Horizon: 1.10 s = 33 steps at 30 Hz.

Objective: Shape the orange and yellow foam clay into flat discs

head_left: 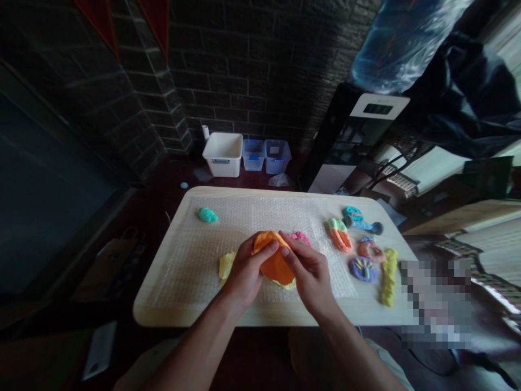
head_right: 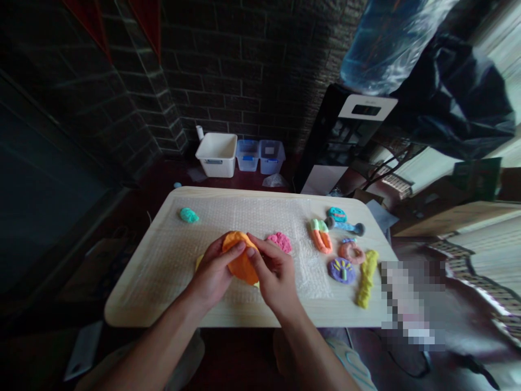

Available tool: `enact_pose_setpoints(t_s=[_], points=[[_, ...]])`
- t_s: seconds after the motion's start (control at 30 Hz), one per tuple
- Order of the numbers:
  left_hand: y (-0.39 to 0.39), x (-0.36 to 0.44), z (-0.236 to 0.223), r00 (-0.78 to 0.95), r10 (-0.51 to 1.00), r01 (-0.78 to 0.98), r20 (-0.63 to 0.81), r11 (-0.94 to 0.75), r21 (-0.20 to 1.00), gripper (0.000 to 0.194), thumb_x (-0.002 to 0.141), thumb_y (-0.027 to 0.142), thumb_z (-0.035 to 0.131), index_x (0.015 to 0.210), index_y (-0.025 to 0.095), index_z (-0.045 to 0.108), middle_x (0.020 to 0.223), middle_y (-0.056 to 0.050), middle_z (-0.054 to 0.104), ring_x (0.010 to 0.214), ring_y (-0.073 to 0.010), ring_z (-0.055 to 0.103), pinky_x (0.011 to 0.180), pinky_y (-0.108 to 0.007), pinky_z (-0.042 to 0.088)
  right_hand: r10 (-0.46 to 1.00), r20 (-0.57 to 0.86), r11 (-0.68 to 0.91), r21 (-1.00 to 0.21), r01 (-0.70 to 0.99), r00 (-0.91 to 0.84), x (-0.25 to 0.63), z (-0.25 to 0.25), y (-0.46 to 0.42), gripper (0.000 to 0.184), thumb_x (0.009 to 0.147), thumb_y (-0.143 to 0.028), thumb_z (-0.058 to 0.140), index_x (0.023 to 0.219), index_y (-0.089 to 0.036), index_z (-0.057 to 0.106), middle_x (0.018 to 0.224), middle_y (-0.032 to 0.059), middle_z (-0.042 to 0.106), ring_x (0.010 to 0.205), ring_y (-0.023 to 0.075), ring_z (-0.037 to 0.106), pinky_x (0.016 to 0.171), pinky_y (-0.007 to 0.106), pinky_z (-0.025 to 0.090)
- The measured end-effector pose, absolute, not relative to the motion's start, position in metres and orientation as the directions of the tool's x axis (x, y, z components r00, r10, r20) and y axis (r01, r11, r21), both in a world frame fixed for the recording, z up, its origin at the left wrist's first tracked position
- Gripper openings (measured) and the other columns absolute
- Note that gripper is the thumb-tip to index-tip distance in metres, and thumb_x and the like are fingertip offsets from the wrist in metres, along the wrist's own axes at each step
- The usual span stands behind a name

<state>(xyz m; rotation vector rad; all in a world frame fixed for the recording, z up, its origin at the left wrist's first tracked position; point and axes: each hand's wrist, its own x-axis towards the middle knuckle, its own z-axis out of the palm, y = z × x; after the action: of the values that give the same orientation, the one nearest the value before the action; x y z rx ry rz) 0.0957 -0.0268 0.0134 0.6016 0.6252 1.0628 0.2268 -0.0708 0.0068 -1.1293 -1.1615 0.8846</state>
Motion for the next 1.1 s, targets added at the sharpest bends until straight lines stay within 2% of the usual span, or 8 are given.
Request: enact_pose_setpoints(t_s=[0.07,0.17,0.37,0.5,0.63,0.7,0.87,1.1], points=[[-0.027,0.096,0.014,0.366,0.91,-0.594,-0.194,0.389,0.704,0.024,0.077,0.032,0.094,0.089,0.018,0.079,0.087,-0.003,0.075,0.082,-0.0152,0.067,0.077,-0.024,0.052,0.946,0.251,0.243,-0.968,0.065,0.207,0.227,0.006,-0.072,0.03,0.101,-0.037,0.072,0.129,-0.031,0.081,0.102,0.008,0.081,0.094,0.0243,0.073,0.081,0.038,0.061],[-0.028,0.096,0.015,0.364,0.903,-0.582,-0.228,0.411,0.702,0.025,0.074,0.032,0.095,0.087,0.017,0.079,0.086,-0.003,0.075,0.078,-0.0142,0.066,0.073,-0.023,0.051,0.925,0.338,0.284,-0.919,0.274,0.173,0.229,0.005,-0.074,0.034,0.105,-0.033,0.066,0.136,-0.028,0.077,0.089,0.0074,0.077,0.088,0.0236,0.072,0.077,0.037,0.06],[-0.029,0.099,0.01,0.265,0.94,-0.526,-0.216,0.328,0.785,0.021,0.075,0.03,0.091,0.089,0.017,0.081,0.085,-0.002,0.076,0.081,-0.0149,0.067,0.075,-0.023,0.052,0.822,0.564,0.414,-0.685,0.599,0.077,0.23,0.009,-0.076,0.041,0.105,-0.02,0.058,0.144,-0.019,0.07,0.089,0.0075,0.069,0.08,0.0203,0.066,0.07,0.034,0.057],[-0.027,0.099,0.005,0.203,0.944,-0.511,-0.26,0.329,0.794,0.021,0.071,0.027,0.089,0.086,0.017,0.079,0.084,-0.003,0.075,0.078,-0.0157,0.066,0.073,-0.025,0.052,0.829,0.558,0.436,-0.615,0.657,-0.028,0.229,0.013,-0.074,0.04,0.107,-0.018,0.055,0.143,-0.014,0.07,0.082,0.0057,0.064,0.068,0.017,0.062,0.058,0.029,0.052],[-0.026,0.095,0.004,0.181,0.933,-0.481,-0.312,0.361,0.799,0.022,0.07,0.029,0.087,0.085,0.016,0.078,0.084,-0.004,0.074,0.078,-0.0168,0.065,0.073,-0.026,0.05,0.851,0.521,0.401,-0.552,0.731,-0.073,0.228,0.015,-0.072,0.039,0.108,-0.022,0.054,0.14,-0.014,0.072,0.079,0.0062,0.065,0.067,0.0181,0.062,0.057,0.029,0.051],[-0.025,0.094,0.005,0.169,0.935,-0.47,-0.311,0.354,0.809,0.022,0.07,0.029,0.087,0.086,0.016,0.078,0.083,-0.004,0.074,0.079,-0.0171,0.065,0.073,-0.026,0.05,0.862,0.502,0.391,-0.568,0.724,-0.072,0.228,0.014,-0.072,0.04,0.108,-0.025,0.054,0.144,-0.016,0.07,0.083,0.0076,0.068,0.072,0.0197,0.065,0.062,0.031,0.055],[-0.024,0.089,0.009,0.279,0.932,-0.471,-0.233,0.344,0.812,0.02,0.077,0.031,0.086,0.089,0.017,0.078,0.085,-0.003,0.075,0.081,-0.0172,0.066,0.076,-0.026,0.051,0.911,0.397,0.301,-0.823,0.481,0.109,0.23,0.01,-0.07,0.04,0.107,-0.034,0.06,0.144,-0.023,0.071,0.093,0.0081,0.074,0.08,0.0199,0.068,0.068,0.032,0.058],[-0.028,0.088,0.007,0.287,0.943,-0.447,-0.167,0.286,0.848,0.024,0.083,0.038,0.087,0.092,0.018,0.076,0.09,-0.003,0.074,0.085,-0.0178,0.066,0.077,-0.027,0.051,0.911,0.397,0.318,-0.845,0.429,0.107,0.229,0.011,-0.072,0.034,0.107,-0.032,0.06,0.137,-0.027,0.076,0.078,0.0044,0.072,0.081,0.0218,0.069,0.075,0.037,0.056]])
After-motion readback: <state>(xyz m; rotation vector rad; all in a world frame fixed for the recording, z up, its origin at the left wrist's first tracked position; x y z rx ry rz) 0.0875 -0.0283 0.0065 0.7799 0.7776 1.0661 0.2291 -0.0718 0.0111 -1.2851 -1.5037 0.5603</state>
